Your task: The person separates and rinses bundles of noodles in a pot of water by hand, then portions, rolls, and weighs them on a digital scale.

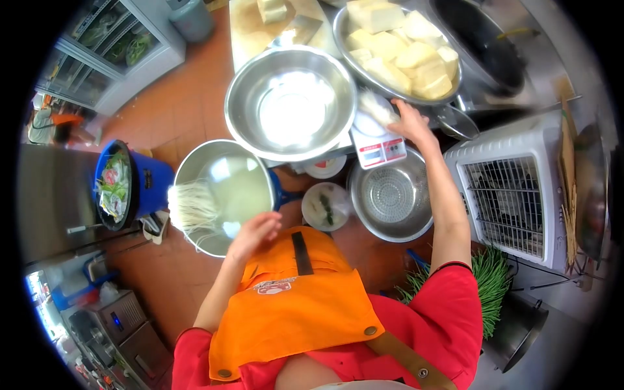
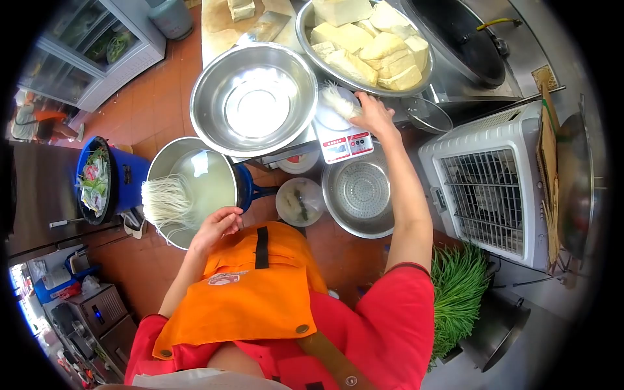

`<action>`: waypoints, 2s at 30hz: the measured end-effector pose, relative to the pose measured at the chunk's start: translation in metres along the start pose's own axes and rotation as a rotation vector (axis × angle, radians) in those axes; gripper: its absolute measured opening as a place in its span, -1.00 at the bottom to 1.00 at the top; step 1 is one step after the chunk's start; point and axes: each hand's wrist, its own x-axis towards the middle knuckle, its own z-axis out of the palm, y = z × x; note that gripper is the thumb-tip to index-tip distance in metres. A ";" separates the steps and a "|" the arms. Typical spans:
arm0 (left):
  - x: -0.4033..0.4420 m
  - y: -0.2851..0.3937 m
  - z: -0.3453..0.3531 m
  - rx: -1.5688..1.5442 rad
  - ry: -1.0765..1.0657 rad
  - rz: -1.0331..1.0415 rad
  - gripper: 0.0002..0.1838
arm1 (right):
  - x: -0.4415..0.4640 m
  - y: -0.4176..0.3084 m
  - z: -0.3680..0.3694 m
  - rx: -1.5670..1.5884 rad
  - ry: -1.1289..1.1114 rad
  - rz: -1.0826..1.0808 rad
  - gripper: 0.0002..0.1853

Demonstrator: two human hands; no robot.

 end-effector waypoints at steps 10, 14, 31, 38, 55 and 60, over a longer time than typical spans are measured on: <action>-0.004 -0.012 0.003 -0.004 -0.022 -0.004 -0.74 | 0.002 0.000 0.007 0.005 -0.010 -0.007 -0.20; -0.008 -0.014 0.000 -0.008 -0.016 -0.005 -0.74 | 0.003 -0.002 0.011 0.000 -0.005 -0.016 -0.19; -0.024 -0.022 -0.008 -0.028 0.016 -0.056 -0.77 | 0.025 -0.024 0.038 -0.144 0.037 0.029 -0.31; -0.036 0.000 -0.006 -0.067 -0.011 -0.068 -0.78 | -0.031 -0.002 0.015 0.387 0.041 -0.096 -0.36; -0.036 0.021 -0.060 -1.014 -0.581 0.222 -0.27 | -0.226 -0.336 0.103 0.787 -0.220 -0.201 -0.36; -0.052 0.012 -0.129 -0.912 -0.438 0.142 -0.49 | -0.253 -0.410 0.122 0.746 -0.132 -0.195 -0.42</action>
